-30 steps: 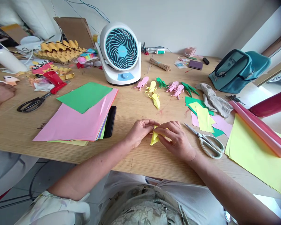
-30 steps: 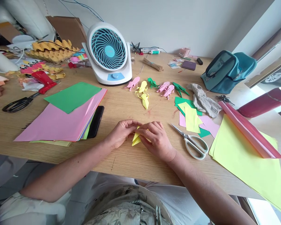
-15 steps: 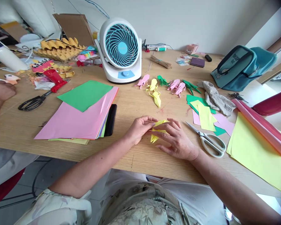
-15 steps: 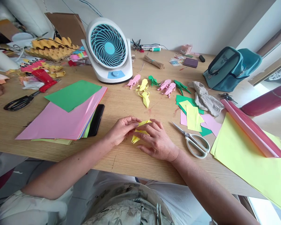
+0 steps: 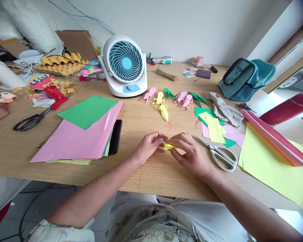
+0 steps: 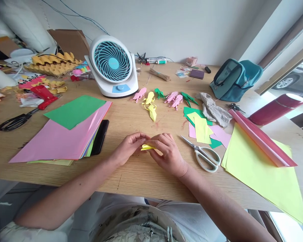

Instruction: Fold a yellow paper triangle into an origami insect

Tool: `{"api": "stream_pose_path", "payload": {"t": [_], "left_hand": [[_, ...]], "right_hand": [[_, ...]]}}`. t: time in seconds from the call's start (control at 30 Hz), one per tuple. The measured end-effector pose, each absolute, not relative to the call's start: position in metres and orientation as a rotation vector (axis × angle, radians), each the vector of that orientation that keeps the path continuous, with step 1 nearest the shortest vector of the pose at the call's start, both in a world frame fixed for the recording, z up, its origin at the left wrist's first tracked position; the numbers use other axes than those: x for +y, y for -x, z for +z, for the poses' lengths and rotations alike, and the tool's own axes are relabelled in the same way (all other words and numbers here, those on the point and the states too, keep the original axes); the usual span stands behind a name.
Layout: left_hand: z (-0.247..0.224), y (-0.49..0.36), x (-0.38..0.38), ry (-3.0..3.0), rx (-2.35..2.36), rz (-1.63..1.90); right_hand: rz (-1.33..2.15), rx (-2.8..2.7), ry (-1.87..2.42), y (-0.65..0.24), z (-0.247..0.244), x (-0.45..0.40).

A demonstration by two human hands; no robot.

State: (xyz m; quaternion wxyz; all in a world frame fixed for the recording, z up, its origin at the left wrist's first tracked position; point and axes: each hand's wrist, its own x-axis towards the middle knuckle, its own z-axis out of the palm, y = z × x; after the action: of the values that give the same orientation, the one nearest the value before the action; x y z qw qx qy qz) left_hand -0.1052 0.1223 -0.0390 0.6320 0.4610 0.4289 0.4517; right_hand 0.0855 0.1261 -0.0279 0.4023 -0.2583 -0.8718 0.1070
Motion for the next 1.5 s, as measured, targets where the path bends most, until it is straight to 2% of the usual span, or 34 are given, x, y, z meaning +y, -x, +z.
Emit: {"api": "stream_pose_path", "payload": {"t": [0.17, 0.33, 0.93, 1.5], "left_hand": [[-0.030, 0.110, 0.120, -1.511, 1.065, 1.250], [-0.023, 0.112, 0.118, -1.647, 0.917, 1.362], [-0.025, 0.111, 0.117, -1.779, 0.832, 1.350], [-0.027, 0.104, 0.115, -1.655, 0.885, 1.418]], "right_hand": [[0.552, -2.060, 0.799, -0.088, -0.027, 0.126], [0.648, -2.050, 0.806, -0.089, -0.026, 0.129], [0.241, -2.172, 0.666, -0.088, -0.028, 0.126], [0.265, -2.136, 0.714, -0.085, -0.031, 0.123]]}}
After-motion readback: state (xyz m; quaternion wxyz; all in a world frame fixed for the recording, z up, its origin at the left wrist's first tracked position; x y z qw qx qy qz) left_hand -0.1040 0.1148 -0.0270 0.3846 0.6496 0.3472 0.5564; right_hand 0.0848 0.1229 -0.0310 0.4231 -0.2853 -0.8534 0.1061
